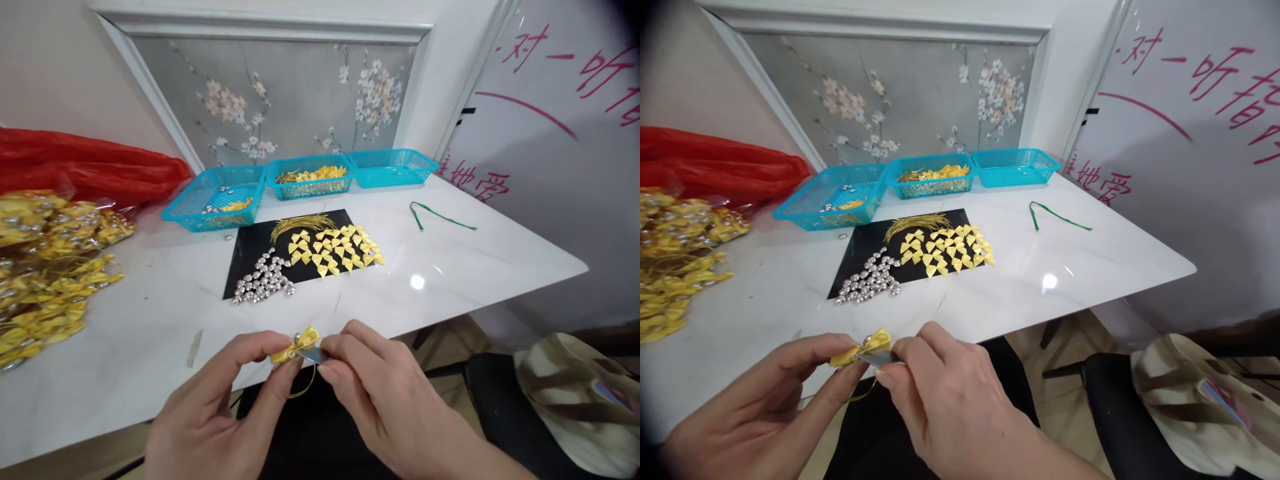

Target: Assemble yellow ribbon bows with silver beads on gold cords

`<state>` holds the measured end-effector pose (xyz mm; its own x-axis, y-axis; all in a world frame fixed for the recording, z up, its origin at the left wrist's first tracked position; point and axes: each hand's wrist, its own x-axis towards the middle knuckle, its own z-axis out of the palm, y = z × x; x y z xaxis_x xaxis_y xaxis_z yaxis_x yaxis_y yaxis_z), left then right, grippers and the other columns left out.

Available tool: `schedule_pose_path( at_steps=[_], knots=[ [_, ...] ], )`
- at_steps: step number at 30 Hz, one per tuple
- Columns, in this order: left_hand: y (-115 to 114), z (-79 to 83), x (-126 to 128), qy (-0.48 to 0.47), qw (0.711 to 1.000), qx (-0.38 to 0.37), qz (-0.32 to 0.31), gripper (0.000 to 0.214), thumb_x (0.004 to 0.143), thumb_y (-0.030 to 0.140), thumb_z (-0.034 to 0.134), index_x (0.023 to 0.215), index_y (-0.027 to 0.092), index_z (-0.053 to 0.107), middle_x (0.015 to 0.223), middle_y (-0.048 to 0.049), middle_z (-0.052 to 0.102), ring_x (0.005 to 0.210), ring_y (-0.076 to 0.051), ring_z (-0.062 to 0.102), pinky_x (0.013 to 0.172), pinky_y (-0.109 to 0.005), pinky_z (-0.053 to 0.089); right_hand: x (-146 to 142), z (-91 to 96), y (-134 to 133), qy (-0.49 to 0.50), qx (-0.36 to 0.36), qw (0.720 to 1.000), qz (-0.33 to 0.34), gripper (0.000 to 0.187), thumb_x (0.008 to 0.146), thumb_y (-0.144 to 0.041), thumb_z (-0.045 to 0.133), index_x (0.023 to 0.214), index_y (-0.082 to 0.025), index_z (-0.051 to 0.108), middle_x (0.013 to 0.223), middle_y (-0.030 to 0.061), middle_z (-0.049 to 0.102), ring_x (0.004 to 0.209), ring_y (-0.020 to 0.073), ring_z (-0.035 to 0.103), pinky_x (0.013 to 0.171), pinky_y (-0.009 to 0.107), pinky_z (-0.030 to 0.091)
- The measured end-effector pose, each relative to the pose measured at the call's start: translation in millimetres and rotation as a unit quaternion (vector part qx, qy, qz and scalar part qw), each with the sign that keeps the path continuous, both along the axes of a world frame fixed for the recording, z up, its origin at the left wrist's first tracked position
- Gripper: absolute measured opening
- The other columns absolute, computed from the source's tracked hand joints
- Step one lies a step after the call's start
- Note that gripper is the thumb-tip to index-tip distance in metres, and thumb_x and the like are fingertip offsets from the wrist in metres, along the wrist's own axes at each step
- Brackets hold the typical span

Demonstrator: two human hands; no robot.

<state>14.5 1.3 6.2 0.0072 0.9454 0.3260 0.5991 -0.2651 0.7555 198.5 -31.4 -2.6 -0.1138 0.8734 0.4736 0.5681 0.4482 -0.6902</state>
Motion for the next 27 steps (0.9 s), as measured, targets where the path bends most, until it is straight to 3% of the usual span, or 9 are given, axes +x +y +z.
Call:
schedule_pose_path(
  at_steps=[11, 16, 20, 23, 27],
  knots=[
    [10.5, -1.5, 3.1, -0.012, 0.999, -0.034, -0.009, 0.019, 0.079, 0.048, 0.076, 0.089, 0.032, 0.074, 0.088, 0.0012, 0.079, 0.083, -0.024, 0.073, 0.074, -0.030, 0.060, -1.2, -3.2, 7.7, 0.072, -0.020, 0.997, -0.003, 0.035, 0.109, -0.029, 0.040, 0.093, -0.016, 0.069, 0.080, 0.0034, 0.064, 0.064, 0.0145, 0.060, 0.058, 0.026, 0.050],
    [25.8, 0.0, 4.6, -0.072, 0.994, -0.074, -0.020, 0.021, 0.074, 0.044, 0.082, 0.088, 0.031, 0.074, 0.085, 0.0023, 0.076, 0.077, -0.019, 0.072, 0.069, -0.023, 0.058, 16.5, -18.9, 33.9, -0.052, -0.030, 0.988, -0.140, 0.037, 0.110, -0.033, 0.034, 0.107, -0.019, 0.069, 0.094, 0.0068, 0.072, 0.084, 0.0194, 0.071, 0.075, 0.030, 0.057],
    [28.7, 3.0, 2.1, -0.113, 0.988, -0.106, -0.028, 0.019, 0.070, 0.043, 0.083, 0.082, 0.029, 0.076, 0.080, 0.0013, 0.077, 0.073, -0.018, 0.073, 0.066, -0.021, 0.059, 43.8, -42.3, 57.9, -0.123, -0.073, 0.959, -0.246, 0.030, 0.103, -0.027, 0.047, 0.120, -0.012, 0.067, 0.112, 0.0186, 0.069, 0.078, 0.0278, 0.069, 0.062, 0.037, 0.051],
    [27.3, 5.6, 1.3, -0.111, 0.986, -0.123, -0.012, 0.020, 0.068, 0.045, 0.083, 0.079, 0.029, 0.079, 0.080, -0.0008, 0.079, 0.075, -0.021, 0.075, 0.072, -0.025, 0.062, 64.0, -55.3, 67.9, -0.161, -0.087, 0.942, -0.282, 0.027, 0.100, -0.021, 0.050, 0.117, -0.015, 0.069, 0.114, 0.0192, 0.068, 0.078, 0.0280, 0.067, 0.059, 0.035, 0.046],
    [25.9, 6.7, 2.4, -0.101, 0.988, -0.115, -0.006, 0.017, 0.068, 0.044, 0.082, 0.076, 0.029, 0.080, 0.078, -0.0009, 0.080, 0.073, -0.021, 0.074, 0.073, -0.027, 0.063, 76.1, -55.5, 69.7, -0.169, -0.065, 0.940, -0.289, 0.022, 0.096, -0.016, 0.054, 0.107, -0.018, 0.073, 0.113, 0.0184, 0.069, 0.105, 0.0355, 0.063, 0.078, 0.043, 0.050]
  ],
)
